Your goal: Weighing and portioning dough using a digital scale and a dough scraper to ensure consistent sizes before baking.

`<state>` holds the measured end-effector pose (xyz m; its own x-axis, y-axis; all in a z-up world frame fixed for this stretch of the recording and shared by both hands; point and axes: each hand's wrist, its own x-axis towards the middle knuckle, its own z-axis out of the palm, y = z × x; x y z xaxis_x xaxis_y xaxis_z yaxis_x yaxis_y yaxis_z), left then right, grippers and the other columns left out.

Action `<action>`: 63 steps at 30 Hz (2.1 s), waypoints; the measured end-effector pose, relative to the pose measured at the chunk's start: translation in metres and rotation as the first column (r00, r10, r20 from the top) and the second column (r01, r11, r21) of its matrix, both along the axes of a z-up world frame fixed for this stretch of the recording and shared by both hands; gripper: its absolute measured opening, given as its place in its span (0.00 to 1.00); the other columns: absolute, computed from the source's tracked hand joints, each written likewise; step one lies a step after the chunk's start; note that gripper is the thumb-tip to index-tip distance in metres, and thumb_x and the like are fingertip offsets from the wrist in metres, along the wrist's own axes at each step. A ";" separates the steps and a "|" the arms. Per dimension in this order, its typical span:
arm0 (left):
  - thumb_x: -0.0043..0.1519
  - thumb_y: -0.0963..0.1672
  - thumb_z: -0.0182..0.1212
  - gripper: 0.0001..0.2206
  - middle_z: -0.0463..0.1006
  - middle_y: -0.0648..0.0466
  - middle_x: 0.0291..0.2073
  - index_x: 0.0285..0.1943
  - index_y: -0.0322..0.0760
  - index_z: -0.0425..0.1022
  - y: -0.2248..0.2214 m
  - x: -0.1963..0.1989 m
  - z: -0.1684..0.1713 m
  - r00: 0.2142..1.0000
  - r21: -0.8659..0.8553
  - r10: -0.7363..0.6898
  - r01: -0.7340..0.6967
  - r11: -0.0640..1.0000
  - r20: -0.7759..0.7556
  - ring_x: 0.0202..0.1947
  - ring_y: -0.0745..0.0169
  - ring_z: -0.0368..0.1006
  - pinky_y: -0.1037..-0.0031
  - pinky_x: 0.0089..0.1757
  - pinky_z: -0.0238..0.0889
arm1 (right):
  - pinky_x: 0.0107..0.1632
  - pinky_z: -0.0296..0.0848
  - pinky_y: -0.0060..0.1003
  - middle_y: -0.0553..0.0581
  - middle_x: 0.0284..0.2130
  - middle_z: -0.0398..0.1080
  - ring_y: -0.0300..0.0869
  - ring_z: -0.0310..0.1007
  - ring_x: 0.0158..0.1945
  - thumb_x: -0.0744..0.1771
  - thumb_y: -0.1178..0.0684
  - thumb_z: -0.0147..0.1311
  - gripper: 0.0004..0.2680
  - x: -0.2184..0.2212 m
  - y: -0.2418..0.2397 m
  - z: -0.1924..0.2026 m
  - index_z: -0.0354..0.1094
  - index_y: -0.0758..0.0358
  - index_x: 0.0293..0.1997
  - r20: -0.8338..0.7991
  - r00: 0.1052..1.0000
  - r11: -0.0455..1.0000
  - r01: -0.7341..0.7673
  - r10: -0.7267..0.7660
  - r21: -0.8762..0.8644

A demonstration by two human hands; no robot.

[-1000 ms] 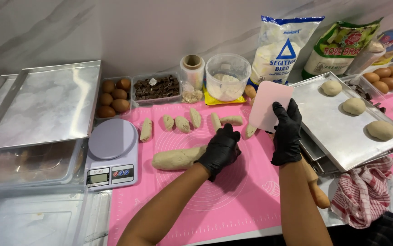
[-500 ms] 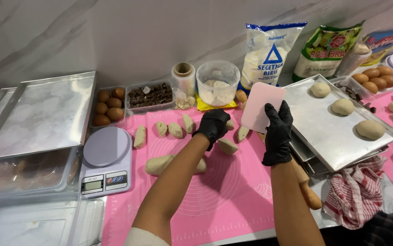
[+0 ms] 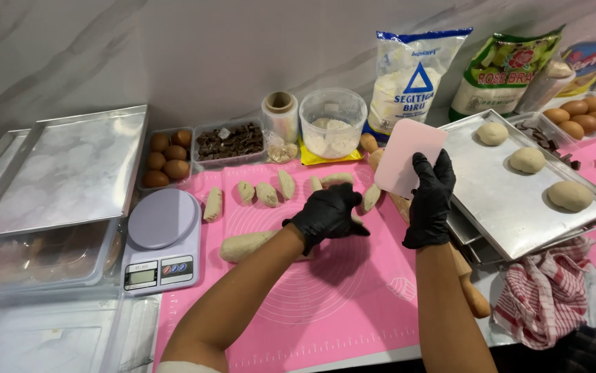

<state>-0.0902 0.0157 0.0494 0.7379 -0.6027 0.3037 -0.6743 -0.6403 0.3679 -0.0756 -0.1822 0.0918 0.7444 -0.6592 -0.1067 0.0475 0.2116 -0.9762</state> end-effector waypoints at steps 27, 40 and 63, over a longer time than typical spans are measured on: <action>0.48 0.57 0.76 0.31 0.78 0.47 0.48 0.54 0.39 0.74 -0.032 0.081 -0.009 0.929 0.308 0.238 -0.147 0.940 -0.283 0.54 0.41 0.76 0.54 0.54 0.71 | 0.53 0.63 0.55 0.47 0.57 0.70 0.48 0.67 0.58 0.61 0.41 0.73 0.25 0.019 -0.015 -0.026 0.66 0.38 0.63 0.002 1.000 1.000 -0.006 0.006 -0.029; 0.41 0.68 0.67 0.53 0.71 0.47 0.46 0.71 0.39 0.62 0.096 -0.054 0.036 0.947 0.399 0.171 -0.051 0.916 -0.272 0.50 0.38 0.71 0.51 0.49 0.68 | 0.37 0.68 0.32 0.47 0.56 0.71 0.40 0.72 0.48 0.62 0.37 0.70 0.27 -0.017 0.019 -0.003 0.62 0.41 0.67 -0.091 0.963 0.936 -0.267 0.252 -0.228; 0.69 0.53 0.49 0.19 0.83 0.44 0.41 0.63 0.44 0.71 0.201 -0.075 0.058 0.892 -0.886 0.029 -0.452 0.104 -0.452 0.36 0.56 0.81 0.67 0.38 0.80 | 0.46 0.74 0.36 0.55 0.32 0.80 0.43 0.80 0.39 0.58 0.37 0.69 0.15 -0.023 -0.017 -0.038 0.81 0.48 0.43 -0.910 0.302 0.097 -0.953 0.284 -0.286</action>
<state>-0.1654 0.2171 0.1072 0.9370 0.2604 0.2328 -0.3041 0.2801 0.9105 -0.0983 -0.1996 0.0540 0.8522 0.0456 -0.5213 -0.1946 -0.8971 -0.3966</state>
